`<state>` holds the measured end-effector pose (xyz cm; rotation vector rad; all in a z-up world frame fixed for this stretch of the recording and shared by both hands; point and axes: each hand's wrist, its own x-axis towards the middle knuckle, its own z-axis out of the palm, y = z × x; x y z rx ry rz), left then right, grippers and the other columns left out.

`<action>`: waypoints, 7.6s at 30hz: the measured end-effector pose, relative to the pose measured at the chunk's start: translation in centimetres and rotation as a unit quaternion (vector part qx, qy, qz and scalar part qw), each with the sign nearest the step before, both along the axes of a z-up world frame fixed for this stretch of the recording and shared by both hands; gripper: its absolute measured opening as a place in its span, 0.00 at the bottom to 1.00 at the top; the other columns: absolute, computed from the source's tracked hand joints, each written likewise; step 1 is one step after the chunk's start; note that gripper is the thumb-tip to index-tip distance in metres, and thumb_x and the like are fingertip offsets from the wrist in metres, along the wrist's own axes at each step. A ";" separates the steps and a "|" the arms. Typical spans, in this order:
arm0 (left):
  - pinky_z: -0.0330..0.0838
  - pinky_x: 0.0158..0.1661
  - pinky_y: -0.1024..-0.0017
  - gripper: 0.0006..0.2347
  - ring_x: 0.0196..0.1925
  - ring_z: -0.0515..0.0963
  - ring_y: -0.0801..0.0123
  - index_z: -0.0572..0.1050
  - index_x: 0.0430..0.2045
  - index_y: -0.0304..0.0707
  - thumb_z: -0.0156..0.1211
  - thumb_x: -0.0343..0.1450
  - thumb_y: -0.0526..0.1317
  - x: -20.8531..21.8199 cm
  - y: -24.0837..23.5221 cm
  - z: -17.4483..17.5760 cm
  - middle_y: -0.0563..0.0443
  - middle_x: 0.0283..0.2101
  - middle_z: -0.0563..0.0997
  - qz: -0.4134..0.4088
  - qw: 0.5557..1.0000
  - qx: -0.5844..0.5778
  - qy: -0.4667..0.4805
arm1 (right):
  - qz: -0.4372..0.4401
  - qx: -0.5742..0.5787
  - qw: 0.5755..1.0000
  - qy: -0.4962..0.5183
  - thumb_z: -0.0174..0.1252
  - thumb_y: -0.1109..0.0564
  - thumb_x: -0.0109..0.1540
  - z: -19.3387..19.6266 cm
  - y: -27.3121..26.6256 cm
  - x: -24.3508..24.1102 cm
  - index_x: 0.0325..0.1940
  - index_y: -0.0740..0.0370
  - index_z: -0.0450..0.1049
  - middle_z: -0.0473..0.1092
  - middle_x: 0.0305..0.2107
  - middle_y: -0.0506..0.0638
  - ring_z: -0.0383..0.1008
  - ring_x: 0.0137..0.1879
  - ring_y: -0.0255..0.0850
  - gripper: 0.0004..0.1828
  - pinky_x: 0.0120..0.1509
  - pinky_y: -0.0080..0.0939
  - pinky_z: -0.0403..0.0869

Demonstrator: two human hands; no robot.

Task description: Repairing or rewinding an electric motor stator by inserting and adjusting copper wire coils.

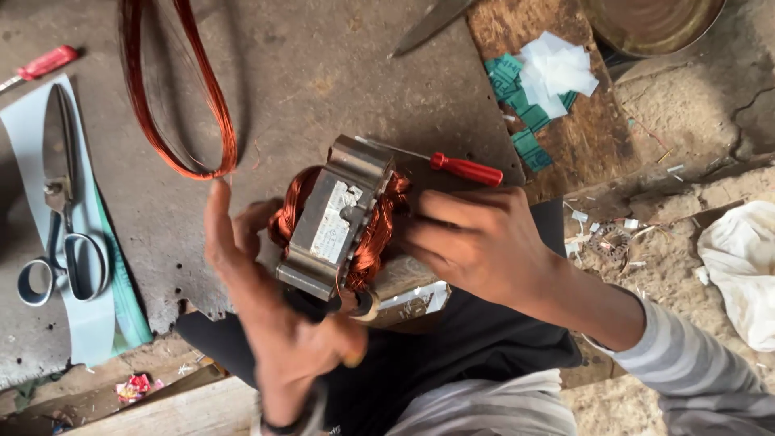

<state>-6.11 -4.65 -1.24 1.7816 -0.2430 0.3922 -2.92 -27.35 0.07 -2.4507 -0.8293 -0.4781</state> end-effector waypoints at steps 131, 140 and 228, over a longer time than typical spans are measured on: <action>0.82 0.42 0.70 0.38 0.45 0.88 0.63 0.68 0.59 0.27 0.74 0.65 0.60 9.7 2.0 7.9 0.42 0.52 0.82 -0.331 0.912 0.213 -0.120 | -0.014 0.462 0.877 0.132 0.56 0.55 0.71 -2.5 1.8 -2.7 0.60 0.66 0.74 0.74 0.49 0.53 0.75 0.37 0.32 0.17 0.35 0.28 0.75; 0.80 0.49 0.66 0.16 0.50 0.85 0.60 0.78 0.49 0.37 0.64 0.69 0.42 5.8 2.9 8.2 0.43 0.54 0.80 -0.149 0.956 0.209 -0.145 | -0.056 0.405 0.908 0.093 0.61 0.60 0.65 -3.8 6.7 -9.0 0.65 0.69 0.71 0.66 0.53 0.53 0.75 0.49 0.34 0.25 0.51 0.33 0.77; 0.82 0.52 0.71 0.06 0.53 0.88 0.60 0.80 0.39 0.31 0.65 0.74 0.35 5.8 2.3 7.7 0.44 0.45 0.85 -0.185 0.974 0.119 -0.061 | 0.129 0.257 0.958 0.018 0.68 0.56 0.65 -2.8 2.2 -1.7 0.51 0.59 0.78 0.77 0.48 0.51 0.83 0.45 0.40 0.11 0.45 0.31 0.80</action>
